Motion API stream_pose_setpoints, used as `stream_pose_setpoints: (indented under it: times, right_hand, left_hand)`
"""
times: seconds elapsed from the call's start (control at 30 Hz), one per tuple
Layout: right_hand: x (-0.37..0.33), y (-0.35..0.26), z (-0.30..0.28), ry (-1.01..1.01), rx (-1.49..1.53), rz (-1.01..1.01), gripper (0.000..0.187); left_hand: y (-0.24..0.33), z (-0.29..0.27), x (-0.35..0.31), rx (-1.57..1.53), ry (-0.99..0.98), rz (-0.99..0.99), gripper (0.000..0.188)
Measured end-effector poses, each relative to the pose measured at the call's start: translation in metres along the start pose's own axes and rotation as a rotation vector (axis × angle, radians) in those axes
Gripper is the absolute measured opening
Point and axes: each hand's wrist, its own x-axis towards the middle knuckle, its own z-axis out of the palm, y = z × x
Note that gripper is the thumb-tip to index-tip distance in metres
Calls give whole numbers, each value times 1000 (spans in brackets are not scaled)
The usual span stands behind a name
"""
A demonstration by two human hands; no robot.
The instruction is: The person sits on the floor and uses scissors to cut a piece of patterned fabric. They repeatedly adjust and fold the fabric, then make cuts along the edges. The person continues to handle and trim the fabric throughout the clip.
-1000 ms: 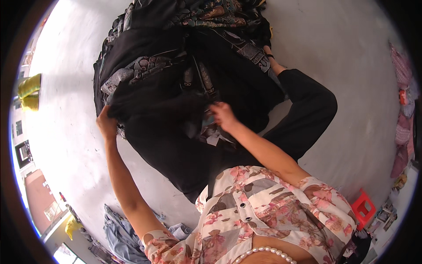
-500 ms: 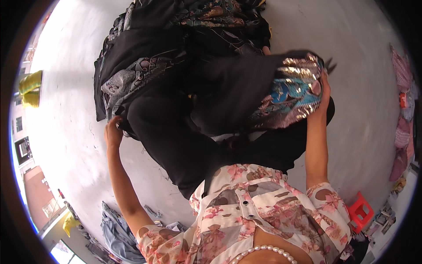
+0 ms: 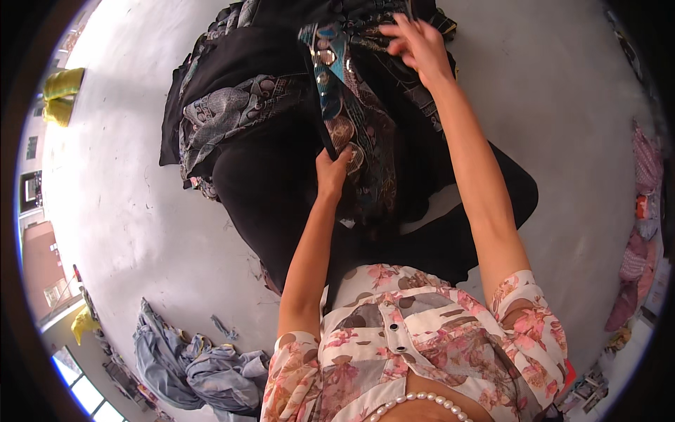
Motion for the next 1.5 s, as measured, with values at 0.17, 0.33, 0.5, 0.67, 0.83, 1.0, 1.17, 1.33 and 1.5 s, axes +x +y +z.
stream_pose_setpoints:
  times: [0.17,0.33,0.5,0.67,0.83,1.0,1.17,1.33,1.5]
  right_hand:
    - [-73,93,-35,106,-73,308,37]
    - [-93,174,1,111,-209,192,61]
    - [-77,208,21,82,-217,357,58]
    - [-87,165,4,202,181,440,13]
    - [-90,145,-120,541,-91,164,13]
    - [-110,155,-208,816,-277,136,15]
    - [-123,156,-203,854,-142,140,13]
    - [-113,134,-191,869,-97,54,7]
    - [-97,100,-173,829,-84,-134,4]
  left_hand:
    - [-22,-16,7,-174,15,12,18]
    - [-34,-8,9,-139,17,-49,22]
    - [-28,-6,1,-110,100,2,26]
    - [-13,-25,4,-115,266,-94,37]
    - [-26,-52,15,-242,659,61,47]
    - [-16,-57,6,-263,798,41,54]
    - [14,-65,-1,-100,787,279,41]
    - [73,-99,12,-2,956,489,38]
    - [129,-152,25,-175,922,616,37]
